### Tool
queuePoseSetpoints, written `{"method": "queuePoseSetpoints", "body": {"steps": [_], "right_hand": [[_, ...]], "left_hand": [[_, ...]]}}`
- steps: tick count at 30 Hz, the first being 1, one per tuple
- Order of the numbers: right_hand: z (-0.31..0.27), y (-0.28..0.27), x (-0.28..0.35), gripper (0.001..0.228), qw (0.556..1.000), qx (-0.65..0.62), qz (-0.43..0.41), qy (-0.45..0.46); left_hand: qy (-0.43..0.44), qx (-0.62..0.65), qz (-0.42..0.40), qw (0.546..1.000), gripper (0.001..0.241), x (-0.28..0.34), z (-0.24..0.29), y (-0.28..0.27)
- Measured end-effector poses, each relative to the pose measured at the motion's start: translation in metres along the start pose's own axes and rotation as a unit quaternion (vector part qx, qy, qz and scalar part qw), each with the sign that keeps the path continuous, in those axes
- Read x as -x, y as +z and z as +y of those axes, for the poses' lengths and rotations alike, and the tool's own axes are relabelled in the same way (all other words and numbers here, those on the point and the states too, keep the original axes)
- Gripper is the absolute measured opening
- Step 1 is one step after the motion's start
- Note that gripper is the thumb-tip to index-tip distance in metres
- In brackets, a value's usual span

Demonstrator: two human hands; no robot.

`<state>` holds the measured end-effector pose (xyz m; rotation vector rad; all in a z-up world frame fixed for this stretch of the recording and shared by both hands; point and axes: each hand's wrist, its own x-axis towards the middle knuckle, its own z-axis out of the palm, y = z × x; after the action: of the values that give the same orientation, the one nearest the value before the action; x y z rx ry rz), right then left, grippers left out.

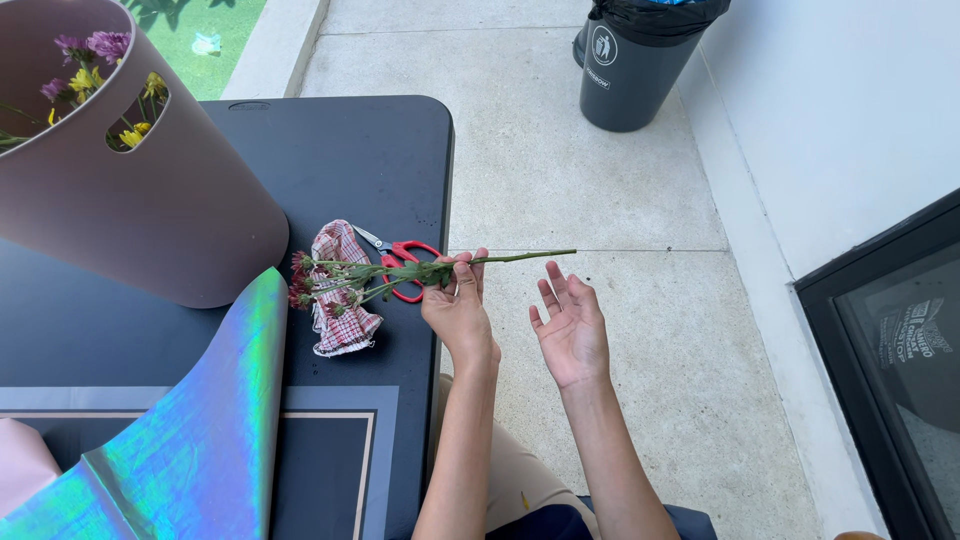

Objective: The person arranges flowers on a table by cutting stems with scissors and tape-securing them onto a wrapping sheet.

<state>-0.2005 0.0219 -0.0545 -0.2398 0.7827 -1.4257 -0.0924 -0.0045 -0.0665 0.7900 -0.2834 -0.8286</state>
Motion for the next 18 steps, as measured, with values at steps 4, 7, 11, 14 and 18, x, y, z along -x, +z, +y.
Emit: {"method": "queuePoseSetpoints", "body": {"steps": [4, 7, 11, 14, 18], "right_hand": [[0.003, 0.001, -0.007, 0.015, 1.0, 0.003, -0.023, 0.007], [0.0, 0.008, 0.004, 0.085, 0.993, 0.028, -0.111, 0.021], [0.014, -0.019, -0.014, 0.033, 0.998, -0.047, -0.029, 0.037], [0.014, -0.024, -0.022, 0.02, 0.998, -0.063, -0.019, 0.025], [0.007, -0.008, -0.014, 0.021, 0.998, -0.061, -0.032, -0.003]], "left_hand": [[-0.005, 0.001, 0.006, 1.0, 0.011, 0.0, 0.0, -0.002], [-0.007, 0.001, 0.01, 1.0, 0.01, 0.0, 0.002, -0.003], [0.002, 0.007, 0.016, 1.0, 0.009, -0.002, 0.002, -0.005], [0.008, 0.002, 0.018, 1.0, 0.009, -0.004, 0.004, -0.005], [0.013, 0.016, 0.018, 1.0, 0.009, -0.005, 0.003, -0.006]]}}
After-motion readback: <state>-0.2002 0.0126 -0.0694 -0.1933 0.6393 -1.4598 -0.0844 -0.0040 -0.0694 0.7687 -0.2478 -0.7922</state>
